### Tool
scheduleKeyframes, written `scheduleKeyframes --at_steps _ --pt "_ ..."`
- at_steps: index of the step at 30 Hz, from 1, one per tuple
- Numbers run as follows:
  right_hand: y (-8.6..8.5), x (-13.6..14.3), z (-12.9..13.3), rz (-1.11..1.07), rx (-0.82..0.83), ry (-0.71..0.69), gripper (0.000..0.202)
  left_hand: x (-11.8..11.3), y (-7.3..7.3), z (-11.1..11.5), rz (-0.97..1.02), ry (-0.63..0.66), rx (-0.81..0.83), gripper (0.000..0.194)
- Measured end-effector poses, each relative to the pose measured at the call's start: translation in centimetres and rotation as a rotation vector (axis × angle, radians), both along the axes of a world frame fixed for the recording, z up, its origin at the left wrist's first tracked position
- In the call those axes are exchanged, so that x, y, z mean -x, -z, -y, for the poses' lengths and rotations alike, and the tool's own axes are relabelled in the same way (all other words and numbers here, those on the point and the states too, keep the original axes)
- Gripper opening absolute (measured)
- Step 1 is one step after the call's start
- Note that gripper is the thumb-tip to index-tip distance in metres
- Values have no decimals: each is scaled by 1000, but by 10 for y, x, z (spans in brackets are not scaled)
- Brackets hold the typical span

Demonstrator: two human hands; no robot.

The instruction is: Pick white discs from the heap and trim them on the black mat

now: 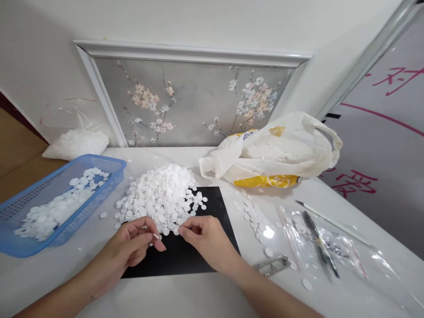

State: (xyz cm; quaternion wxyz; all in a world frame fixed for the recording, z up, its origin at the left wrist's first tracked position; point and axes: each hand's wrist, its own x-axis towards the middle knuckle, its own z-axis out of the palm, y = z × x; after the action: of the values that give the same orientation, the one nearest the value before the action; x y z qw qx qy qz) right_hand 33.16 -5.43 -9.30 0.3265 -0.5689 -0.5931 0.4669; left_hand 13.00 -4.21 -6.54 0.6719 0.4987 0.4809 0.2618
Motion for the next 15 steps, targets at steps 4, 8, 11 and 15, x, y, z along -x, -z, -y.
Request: scheduleKeyframes --at_steps 4,8,11,15 --pt "-2 0 -1 -274 167 19 24 -1 -2 0 41 5 35 4" --pt "-7 -3 -2 -682 314 82 24 -2 -3 0 53 -4 62 10" --pt "-6 -6 -6 -652 264 95 39 -3 -4 0 -45 29 -42 24" --pt "0 -5 -6 -124 -63 29 33 -4 2 2 -536 105 -503 19"
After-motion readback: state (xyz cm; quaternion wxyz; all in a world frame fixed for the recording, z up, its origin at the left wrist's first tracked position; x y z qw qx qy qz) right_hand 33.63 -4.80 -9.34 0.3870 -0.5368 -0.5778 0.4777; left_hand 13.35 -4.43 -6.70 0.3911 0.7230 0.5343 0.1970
